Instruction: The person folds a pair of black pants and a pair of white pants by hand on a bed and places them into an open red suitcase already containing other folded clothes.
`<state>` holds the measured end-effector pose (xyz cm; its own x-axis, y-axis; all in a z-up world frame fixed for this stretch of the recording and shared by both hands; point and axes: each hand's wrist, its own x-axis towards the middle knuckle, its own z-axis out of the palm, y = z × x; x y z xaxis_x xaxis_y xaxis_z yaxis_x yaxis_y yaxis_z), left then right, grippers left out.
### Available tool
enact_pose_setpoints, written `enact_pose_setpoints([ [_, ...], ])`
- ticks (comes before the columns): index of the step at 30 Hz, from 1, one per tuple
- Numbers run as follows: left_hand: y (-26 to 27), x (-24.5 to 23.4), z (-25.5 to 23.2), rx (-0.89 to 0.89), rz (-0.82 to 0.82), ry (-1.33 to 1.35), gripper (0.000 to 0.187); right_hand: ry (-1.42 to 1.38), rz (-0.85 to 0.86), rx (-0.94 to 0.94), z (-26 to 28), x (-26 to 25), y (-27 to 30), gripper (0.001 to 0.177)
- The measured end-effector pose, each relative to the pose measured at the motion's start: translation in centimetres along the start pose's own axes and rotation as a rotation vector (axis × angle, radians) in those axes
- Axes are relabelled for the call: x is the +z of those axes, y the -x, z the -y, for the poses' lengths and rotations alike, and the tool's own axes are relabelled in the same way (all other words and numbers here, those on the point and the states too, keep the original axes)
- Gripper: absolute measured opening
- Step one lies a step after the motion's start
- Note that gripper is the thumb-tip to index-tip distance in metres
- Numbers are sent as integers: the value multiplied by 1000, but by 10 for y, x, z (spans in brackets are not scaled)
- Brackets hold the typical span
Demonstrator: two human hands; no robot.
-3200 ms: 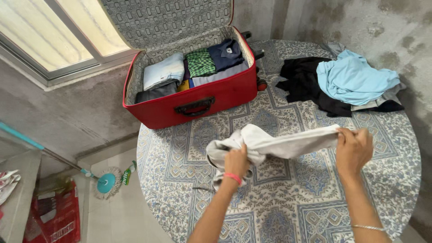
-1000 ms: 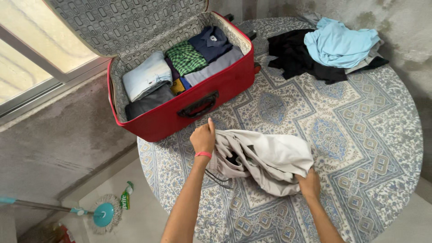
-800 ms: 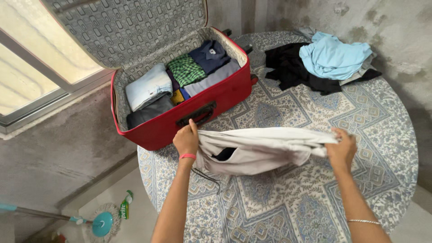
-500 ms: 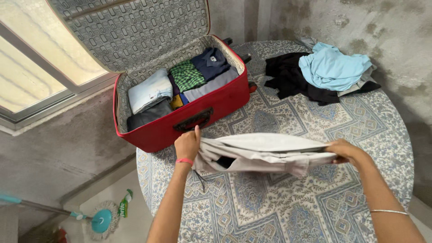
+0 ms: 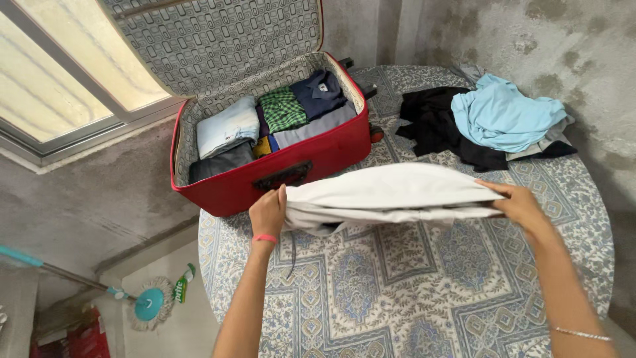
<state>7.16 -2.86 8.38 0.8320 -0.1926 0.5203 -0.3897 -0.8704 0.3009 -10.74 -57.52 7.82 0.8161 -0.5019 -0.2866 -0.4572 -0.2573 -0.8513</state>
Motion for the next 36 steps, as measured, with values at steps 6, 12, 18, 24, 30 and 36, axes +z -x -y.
enact_pose_setpoints([
  [6, 122, 60, 20, 180, 69, -103, 28, -153, -5, 8, -127, 65, 26, 75],
  [12, 195, 106, 44, -50, 387, -174, 31, -531, 8, 261, -228, 89, 34, 56],
  [18, 178, 109, 36, -447, 332, -48, 26, 456, -409, -71, -201, 110, -2, 48],
  [24, 160, 130, 23, -604, 206, -69, 68, 580, -221, -442, -127, 188, 8, 63],
  [30, 181, 130, 26, -574, 300, 97, 39, 797, -169, -597, -150, 222, 8, 71],
  [36, 170, 101, 9, -750, 211, 227, 36, 738, -118, -616, -158, 216, 6, 66],
])
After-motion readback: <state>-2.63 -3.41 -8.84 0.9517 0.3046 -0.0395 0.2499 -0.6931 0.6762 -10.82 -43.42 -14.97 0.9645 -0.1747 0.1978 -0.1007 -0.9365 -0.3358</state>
